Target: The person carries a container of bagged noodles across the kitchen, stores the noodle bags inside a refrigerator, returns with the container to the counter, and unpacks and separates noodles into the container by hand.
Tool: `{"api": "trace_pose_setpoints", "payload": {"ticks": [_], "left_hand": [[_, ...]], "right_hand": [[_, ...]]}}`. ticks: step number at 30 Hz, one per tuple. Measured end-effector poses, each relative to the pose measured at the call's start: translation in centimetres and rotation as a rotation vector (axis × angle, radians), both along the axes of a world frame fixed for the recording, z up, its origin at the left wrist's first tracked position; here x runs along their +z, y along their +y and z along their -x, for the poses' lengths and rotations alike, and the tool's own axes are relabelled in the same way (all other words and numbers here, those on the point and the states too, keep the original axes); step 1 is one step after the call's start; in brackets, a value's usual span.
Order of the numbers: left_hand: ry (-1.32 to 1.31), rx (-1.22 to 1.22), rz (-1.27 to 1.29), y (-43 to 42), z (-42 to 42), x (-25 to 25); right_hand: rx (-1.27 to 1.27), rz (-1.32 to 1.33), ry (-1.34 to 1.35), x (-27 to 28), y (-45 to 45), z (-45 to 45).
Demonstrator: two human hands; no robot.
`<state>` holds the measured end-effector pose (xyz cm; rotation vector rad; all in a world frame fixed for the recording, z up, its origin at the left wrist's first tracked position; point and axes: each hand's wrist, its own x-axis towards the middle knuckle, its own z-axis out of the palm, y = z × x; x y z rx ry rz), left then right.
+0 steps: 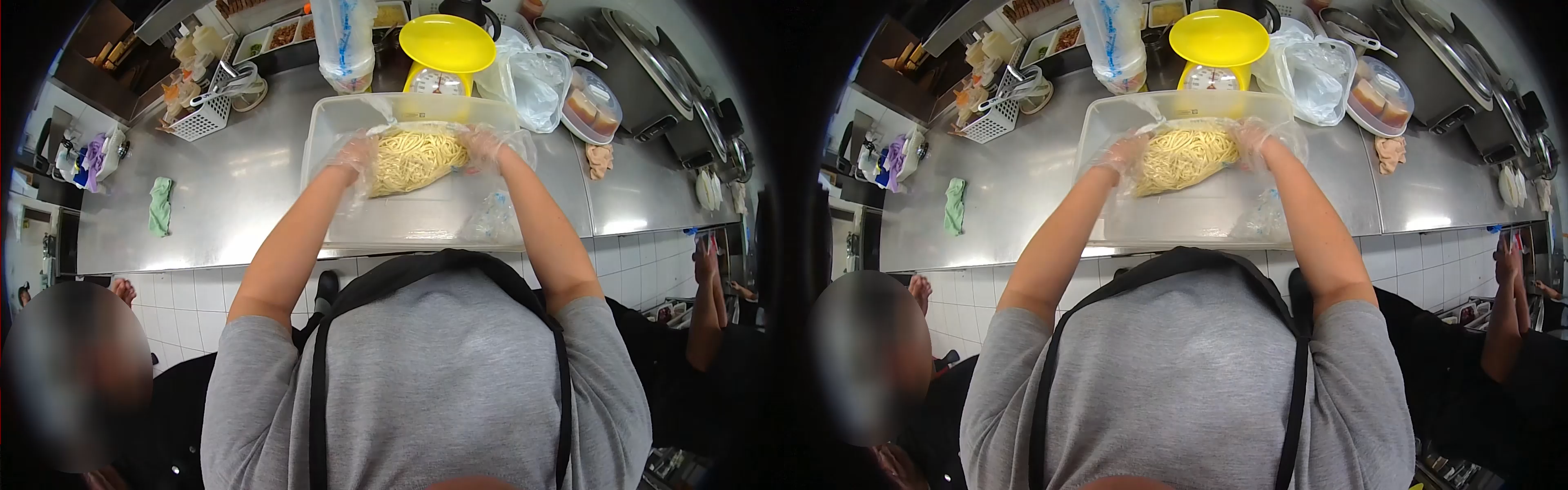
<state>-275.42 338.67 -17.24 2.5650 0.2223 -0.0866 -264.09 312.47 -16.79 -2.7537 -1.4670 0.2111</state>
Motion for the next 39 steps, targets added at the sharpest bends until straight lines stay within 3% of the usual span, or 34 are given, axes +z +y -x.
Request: {"api": "trace_pose_setpoints", "payload": {"ticks": [1, 3, 4, 5, 7, 9, 12, 13, 14, 15, 17, 18, 20, 21, 23, 24, 27, 29, 30, 33, 35, 36, 37, 39], "left_hand": [[0.001, 0.001, -0.001, -1.2, -0.2, 0.4], [0.019, 0.540, 1.107, -3.1, -0.5, 1.6], [0.021, 0.543, 1.105, -3.1, 0.1, 2.4], [-0.106, 0.436, 0.992, -3.2, 0.7, 3.1], [-0.229, 0.327, 0.872, -2.8, 1.2, 4.3], [-0.497, 0.114, 0.896, -2.2, 1.3, 5.1], [-0.442, 0.131, 0.755, -1.0, 0.5, 3.1], [-0.445, 0.141, 0.752, -0.4, 0.1, 1.4], [-0.343, 0.116, 0.372, 0.6, -0.5, -1.0], [-0.331, 0.068, 0.352, 0.9, -0.3, -1.4], [-0.311, -0.027, 0.314, 1.3, 0.2, -1.9], [-0.317, 0.117, 0.682, -0.3, 1.4, 0.5], [0.017, 0.228, 0.718, -0.7, 2.4, 4.8], [-0.123, 0.074, 0.675, 0.7, 0.9, 0.7], [-0.135, 0.104, 1.035, 1.2, 0.4, -0.1], [-0.014, 0.293, 1.449, -0.4, 1.5, 3.3], [-0.191, 0.258, 1.542, -1.1, 1.9, 3.8], [-0.176, 0.192, 1.477, 0.1, -0.5, -0.3], [-0.380, 0.086, 1.243, 0.7, -1.6, -3.0], [-0.705, -0.053, 0.809, 0.8, -1.5, -1.6], [-0.194, 0.344, 1.349, -0.8, 0.8, 4.4], [-0.262, 0.291, 1.498, -0.5, 0.1, 2.8], [-0.273, 0.296, 1.497, -0.5, 0.4, 3.0], [-0.209, 0.230, 1.614, -0.8, 0.6, 3.6]], "right_hand": [[0.075, -0.063, -0.077, -0.4, 0.3, 0.1], [-0.143, -0.295, -0.009, -1.9, 1.7, 0.5], [-0.213, -0.377, 0.015, -2.9, 2.1, 0.4], [-0.390, -0.668, 0.403, -3.6, 2.3, -0.1], [-0.563, -0.951, 0.801, -2.6, 2.8, 0.2], [-0.674, -1.045, 1.017, 0.1, 3.1, 0.9], [-0.844, -1.168, 1.355, 4.5, 3.8, 3.2], [-0.837, -1.160, 1.361, 3.5, 3.5, 3.3], [-0.478, -0.674, 0.745, 2.0, 2.9, 2.9], [-0.111, -0.193, 0.125, 1.2, 2.5, 2.5], [-0.369, -0.322, 0.429, 1.2, 3.1, 3.0], [-0.416, -0.371, 0.514, 1.0, 3.1, 3.1], [-0.486, -0.546, 0.720, 0.5, 3.1, 2.8], [-0.531, -0.664, 0.850, 0.2, 3.2, 3.1], [-0.548, -0.573, 0.916, 2.5, 3.7, 4.2], [-0.520, -0.567, 0.918, 2.2, 3.8, 4.0], [-0.386, -0.499, 0.706, 0.0, 3.5, 2.8], [-0.674, -0.845, 1.140, -1.3, 3.6, 2.5], [-0.654, -0.839, 1.146, -0.7, 3.9, 2.9], [-0.733, -0.742, 1.089, 2.4, 4.6, 4.7], [-0.722, -0.883, 1.201, 3.0, 4.8, 5.8], [-0.599, -1.027, 1.266, 0.1, 4.4, 4.1], [-0.589, -1.022, 1.267, 0.1, 4.3, 4.1], [-0.263, -1.109, 1.458, 0.7, 4.2, 3.9]]}}
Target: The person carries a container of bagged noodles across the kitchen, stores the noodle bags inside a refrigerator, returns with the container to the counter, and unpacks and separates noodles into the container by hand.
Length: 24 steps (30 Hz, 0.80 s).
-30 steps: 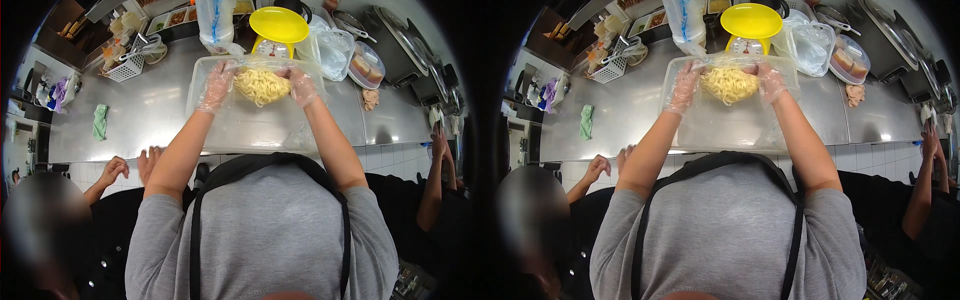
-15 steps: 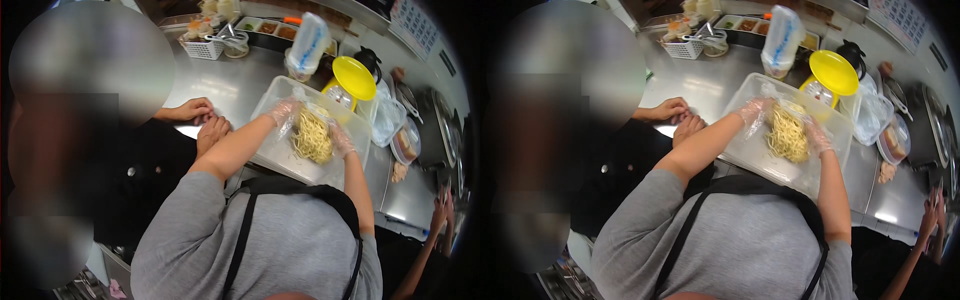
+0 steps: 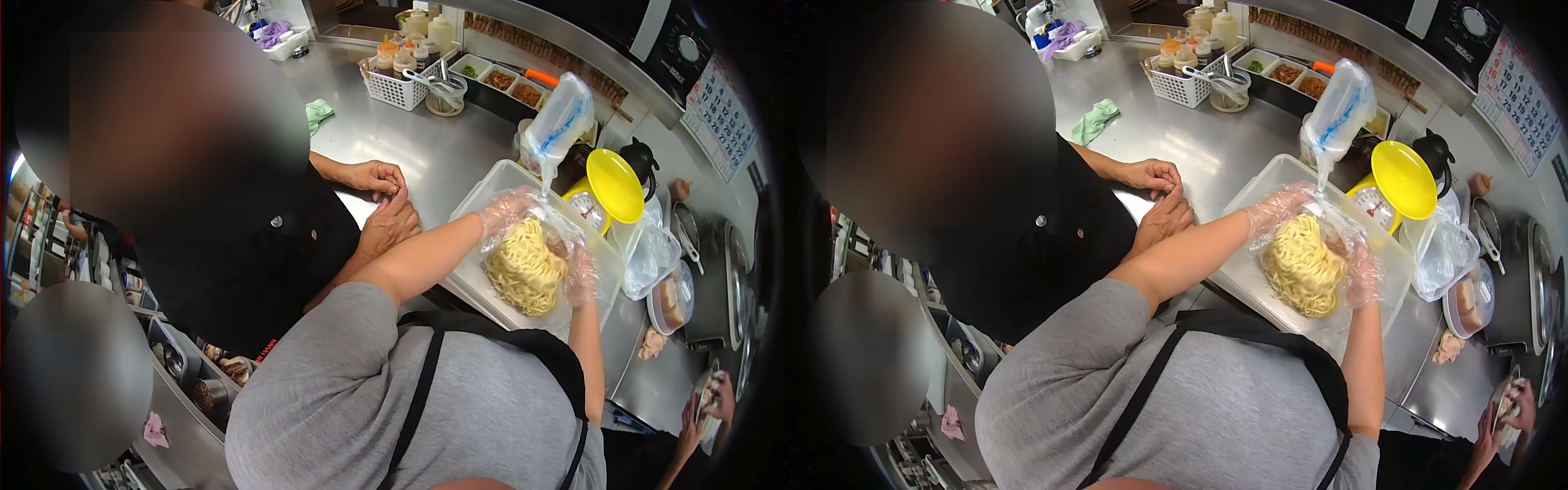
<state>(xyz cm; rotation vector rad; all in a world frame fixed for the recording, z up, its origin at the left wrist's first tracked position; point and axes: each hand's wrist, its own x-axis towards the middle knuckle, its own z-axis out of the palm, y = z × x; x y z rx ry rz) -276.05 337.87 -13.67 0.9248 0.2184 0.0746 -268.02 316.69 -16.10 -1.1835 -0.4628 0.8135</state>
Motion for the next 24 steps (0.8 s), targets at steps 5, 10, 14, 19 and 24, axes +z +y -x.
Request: {"api": "trace_pose_setpoints", "payload": {"ticks": [5, 10, 14, 19, 24], "left_hand": [[-0.035, 0.054, -0.693, 1.0, -0.3, 0.2], [-0.085, -0.040, -1.097, 0.4, 1.2, 0.6], [0.038, -0.675, -1.456, -0.8, 2.5, 1.9], [0.048, -0.804, -1.525, 0.4, 1.5, 1.1], [0.081, -0.950, -1.325, 0.2, 1.7, 1.0]], "right_hand": [[-0.200, -0.161, 0.099, 3.1, -0.4, 0.0], [-0.590, -0.326, 0.032, 3.5, -3.1, -1.8], [-0.746, 0.516, -1.047, 9.6, -4.4, -0.1], [0.187, 1.100, -1.122, 11.8, -6.9, 2.8], [0.695, 1.534, -1.125, 6.5, -5.3, 8.0]]}}
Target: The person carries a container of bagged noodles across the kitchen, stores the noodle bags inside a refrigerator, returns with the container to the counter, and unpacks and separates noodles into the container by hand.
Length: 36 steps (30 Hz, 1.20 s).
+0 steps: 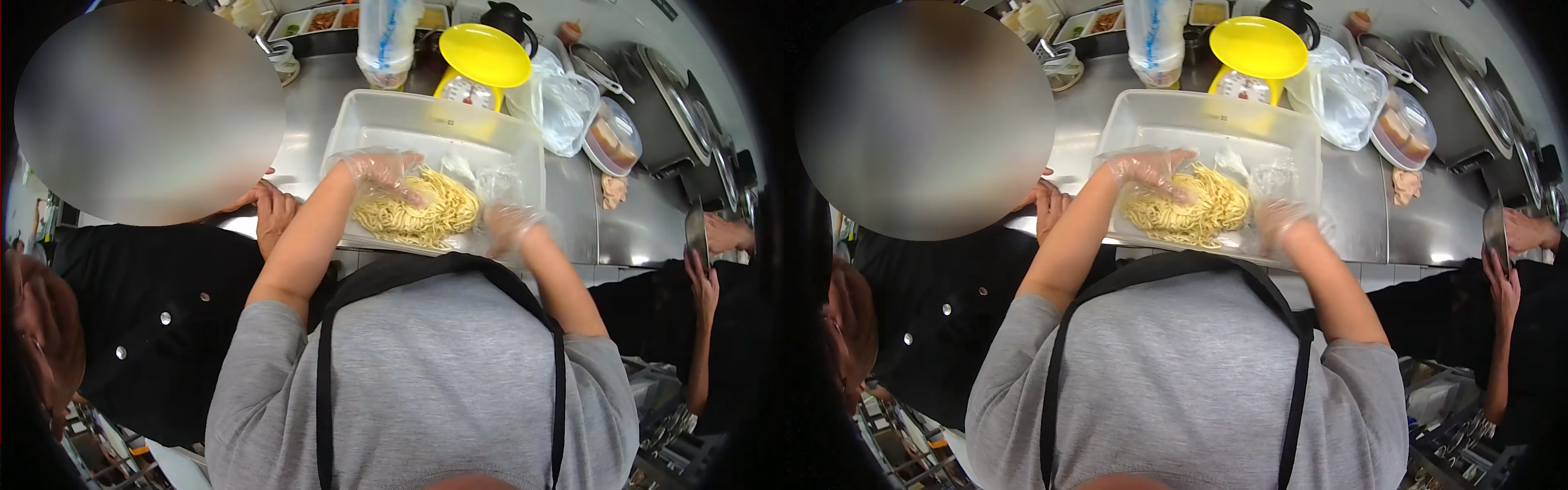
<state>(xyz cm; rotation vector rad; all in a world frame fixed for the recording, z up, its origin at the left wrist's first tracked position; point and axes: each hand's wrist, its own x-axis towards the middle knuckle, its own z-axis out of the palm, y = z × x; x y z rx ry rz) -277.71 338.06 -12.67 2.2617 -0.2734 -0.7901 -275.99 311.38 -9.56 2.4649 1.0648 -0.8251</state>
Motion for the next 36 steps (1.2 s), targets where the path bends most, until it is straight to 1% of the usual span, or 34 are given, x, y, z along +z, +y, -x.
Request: {"api": "trace_pose_setpoints", "payload": {"ticks": [1, 2, 4, 5, 6, 7, 8, 9, 11, 12, 13, 14, 15, 16, 17, 19, 20, 21, 22, 23, 24, 25, 27, 29, 30, 31, 32, 33, 34, 35, 36], "left_hand": [[-0.129, -0.043, 0.041, -0.6, 0.3, 0.1], [-0.122, -0.050, 0.049, -1.7, 0.7, 0.1], [-0.330, -0.244, -0.167, -4.3, 1.7, 1.1], [-0.370, -0.219, -0.168, -4.6, 1.5, 0.4], [-0.370, -0.229, -0.166, -4.4, 1.1, -0.2], [-0.339, -0.168, -0.077, -4.0, 0.5, -0.5], [-0.307, -0.103, 0.012, -3.5, 0.1, -0.9], [-0.307, -0.106, 0.015, -3.1, -0.1, -0.5], [-0.527, 0.191, -0.158, -1.9, -0.1, 0.8], [-0.526, 0.194, -0.154, -1.2, -0.3, 1.3], [-0.581, 0.211, -0.291, -0.6, -0.5, 1.8], [-0.636, 0.227, -0.431, -0.2, -0.7, 2.3], [-0.643, 0.227, -0.428, -0.4, -0.4, 2.8], [-0.605, 0.293, -0.485, -0.7, 0.1, 3.3], [-0.565, 0.358, -0.539, -0.9, 0.2, 3.5], [-0.578, 0.343, -0.508, -0.1, -0.2, 1.4], [-0.588, 0.332, -0.486, 0.1, -0.4, 0.6], [-0.590, 0.339, -0.479, 0.0, -0.3, 0.9], [-0.525, 0.353, -0.460, 0.0, -0.2, 1.4], [-0.462, 0.370, -0.440, 0.1, -0.2, 1.8], [-0.470, 0.382, -0.434, 0.1, -0.2, 1.8], [-0.460, 0.380, -0.427, 0.1, -0.3, 1.7], [-0.458, 0.383, -0.410, 0.1, -0.1, 1.5], [-0.392, 0.420, -0.355, 0.1, 0.3, 1.7], [-0.421, 0.448, -0.366, 0.3, 0.1, 0.3], [-0.467, 0.459, -0.372, 0.6, -0.2, -1.1], [-0.464, 0.448, -0.257, 0.7, -0.2, -0.9], [-0.465, 0.458, -0.280, 0.3, -0.1, -0.2], [-0.532, 0.422, -0.303, 0.0, -0.1, 0.0], [-0.575, 0.398, -0.288, -0.1, -0.1, 0.5], [-0.610, 0.380, -0.274, -0.1, -0.2, 0.9]], "right_hand": [[-0.059, 0.010, -0.080, -1.0, 0.2, 0.8], [-0.066, 0.019, -0.074, -1.2, 0.2, 0.9], [-0.052, -0.034, -0.077, -0.7, 1.0, 0.5], [-0.062, -0.034, -0.073, -1.1, 1.0, 0.1], [0.000, -0.018, -0.096, -1.7, 0.7, -0.5], [0.064, 0.000, -0.121, -2.1, 0.4, -1.2], [0.058, 0.004, -0.121, -2.3, 0.1, -1.9], [0.029, -0.025, -0.099, -2.4, -0.2, -2.7], [0.007, -0.047, -0.080, -2.0, -0.8, -4.0], [0.028, -0.219, -0.138, -1.4, -1.0, -4.5], [0.050, -0.393, -0.199, -0.8, -1.3, -4.8], [0.052, -0.391, -0.202, 0.1, -1.4, -5.1], [0.092, -0.565, -0.083, 1.1, -1.6, -5.4], [0.133, -0.736, 0.035, 2.2, -1.8, -5.9], [0.131, -0.731, 0.025, 3.6, -1.8, -6.9], [-0.108, -0.795, 0.217, 6.1, -1.8, -10.0], [-0.259, -0.821, 0.127, 7.0, -1.9, -11.8], [-0.406, -0.846, 0.037, 7.6, -2.2, -13.3], [-0.396, -0.839, 0.032, 7.6, -2.4, -14.4], [-0.455, -0.927, -0.359, 7.0, -2.5, -15.4], [-0.503, -0.999, -0.756, 6.3, -2.7, -16.5], [-0.489, -0.997, -0.766, 5.4, -2.8, -18.2], [-0.449, -0.840, -0.895, 2.8, -3.1, -21.8], [-0.419, -0.712, -0.796, 0.5, -3.4, -24.4], [-0.342, -0.500, -0.821, -0.7, -3.4, -24.9], [-0.286, -0.388, -0.807, -2.4, -3.5, -26.0], [-0.305, -0.228, -0.686, -2.4, -3.2, -25.7], [-0.242, -0.305, -0.682, -5.3, -4.1, -26.6], [-0.433, -0.466, -0.590, -6.9, -4.6, -26.4], [-0.524, -0.631, -0.724, -7.3, -4.8, -25.3], [-0.598, -0.727, -0.789, -5.9, -4.8, -24.2]]}}
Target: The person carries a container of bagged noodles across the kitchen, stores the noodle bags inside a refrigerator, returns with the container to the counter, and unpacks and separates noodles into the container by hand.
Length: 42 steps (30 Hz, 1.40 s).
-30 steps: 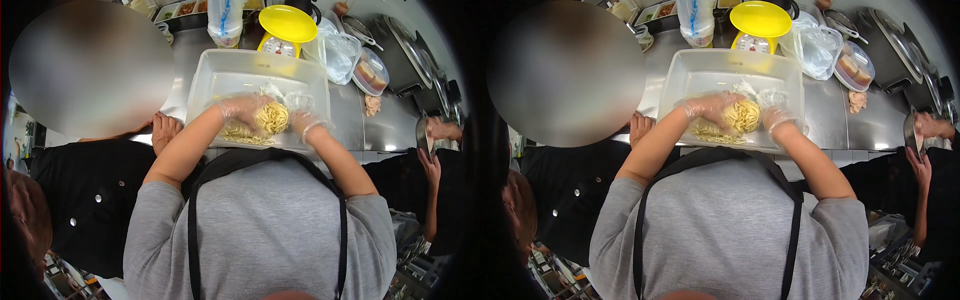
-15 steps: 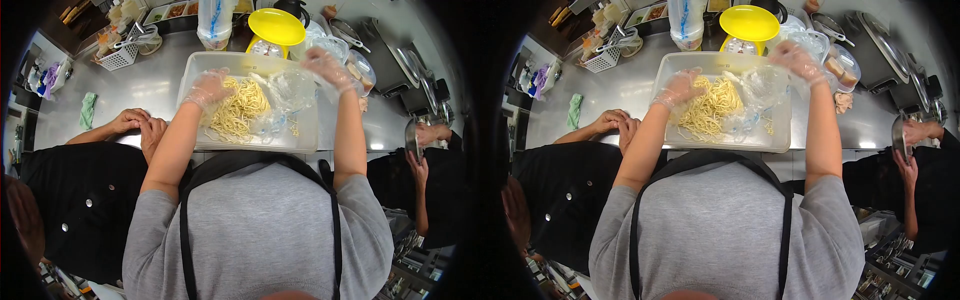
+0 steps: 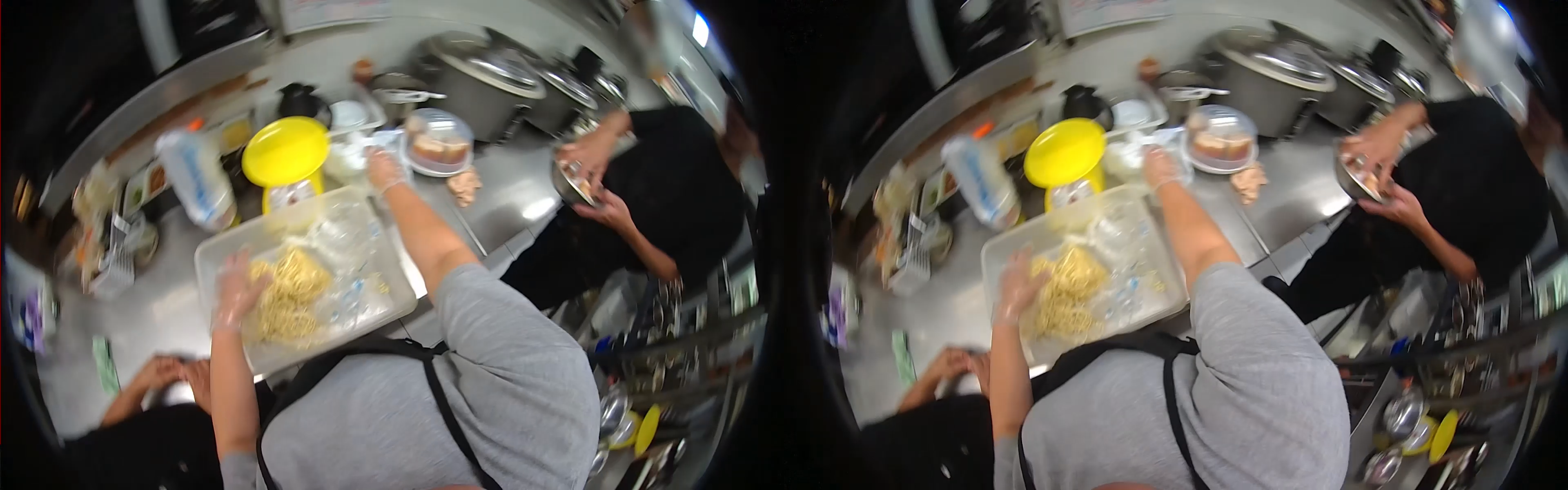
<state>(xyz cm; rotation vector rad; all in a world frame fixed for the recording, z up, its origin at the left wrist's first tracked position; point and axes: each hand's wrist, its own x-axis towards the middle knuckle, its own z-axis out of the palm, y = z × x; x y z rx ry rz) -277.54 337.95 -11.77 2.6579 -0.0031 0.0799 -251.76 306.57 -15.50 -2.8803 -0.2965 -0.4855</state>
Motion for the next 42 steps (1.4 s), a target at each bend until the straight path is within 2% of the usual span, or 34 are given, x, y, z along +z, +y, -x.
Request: {"api": "trace_pose_setpoints", "payload": {"ticks": [2, 5, 7, 8, 10, 11, 14, 16, 18, 20, 21, 22, 23, 27, 29, 30, 32, 34, 35, 37, 38, 39, 41, 42], "left_hand": [[-0.264, -0.082, -0.051, -0.7, -0.3, -0.1], [-0.345, -0.194, 0.028, -5.4, 0.8, 3.8], [-0.231, -0.529, -0.154, -8.5, 1.2, 5.7], [-0.262, -0.560, -0.157, -10.5, 1.1, 7.0], [0.026, -0.684, -0.506, -13.7, 1.5, 8.8], [0.005, -0.701, -0.514, -14.3, 0.9, 8.5], [0.028, -0.742, -0.640, -16.0, -1.6, 3.6], [0.447, -0.736, -0.504, -15.4, -4.1, -1.2], [0.384, -0.752, -0.429, -14.3, -4.8, -3.6], [0.331, -0.761, -0.353, -13.1, -5.0, -5.8], [0.132, -0.690, -0.247, -12.5, -5.0, -6.8], [-0.066, -0.614, -0.139, -12.8, -4.6, -5.7], [-0.101, -0.695, -0.076, -12.1, -3.8, -4.3], [-0.051, -0.762, -0.104, -10.0, -1.5, -0.2], [0.073, -0.488, 0.166, -9.3, -0.3, 1.4], [0.079, -0.478, 0.164, -9.2, -0.1, 1.4], [-0.114, -0.354, 0.546, -9.3, 0.2, 1.4], [-0.235, -0.296, 0.584, -10.1, 0.2, 1.9], [-0.328, -0.282, 0.535, -10.0, 0.2, 2.0], [-0.588, -0.308, 0.270, -10.1, -0.1, 2.9], [-0.719, -0.306, 0.085, -9.8, 0.0, 3.3], [-0.810, -0.292, -0.050, -9.4, 0.1, 3.8], [-0.855, -0.259, -0.127, -8.5, 0.2, 4.7], [-0.742, -0.249, 0.080, -7.9, 1.0, 4.8]], "right_hand": [[0.000, -0.222, -0.205, 3.5, -0.7, 2.4], [0.215, -0.487, -0.539, 9.2, -2.2, 5.6], [0.341, -0.521, -0.617, 14.0, -2.3, 8.6], [0.343, -0.510, -0.619, 16.1, -2.2, 9.9], [0.327, -0.494, -0.640, 18.7, -1.8, 13.2], [0.362, -0.492, -0.641, 19.4, -1.5, 14.9], [0.456, -0.553, -0.521, 18.7, -0.9, 18.7], [0.458, -0.533, -0.450, 17.8, -1.0, 20.7], [0.471, -0.517, -0.380, 16.5, -0.6, 21.9], [0.410, -0.357, -0.036, 13.7, 0.2, 22.3], [0.408, -0.358, -0.038, 12.3, 0.7, 22.5], [0.403, -0.224, 0.010, 11.2, 1.2, 22.8], [0.395, -0.092, 0.059, 10.3, 1.5, 23.0], [0.514, -0.229, 0.225, 9.9, 1.6, 23.8], [0.709, -0.352, 0.326, 10.4, 0.8, 23.4], [0.807, -0.417, 0.382, 10.6, 0.7, 23.1], [0.835, -0.411, 0.370, 10.1, 1.1, 22.6], [0.842, -0.379, 0.347, 8.1, 1.9, 21.8], [0.842, -0.358, 0.350, 6.6, 2.9, 21.3], [0.792, -0.583, 0.585, 6.3, 4.3, 21.0], [0.843, -0.890, 0.504, 7.3, 5.3, 22.0], [0.795, -0.886, 0.551, 7.3, 5.7, 22.1], [0.790, -0.915, 0.317, 6.1, 6.9, 21.1], [0.760, -0.829, 0.363, 6.8, 6.9, 20.5]]}}
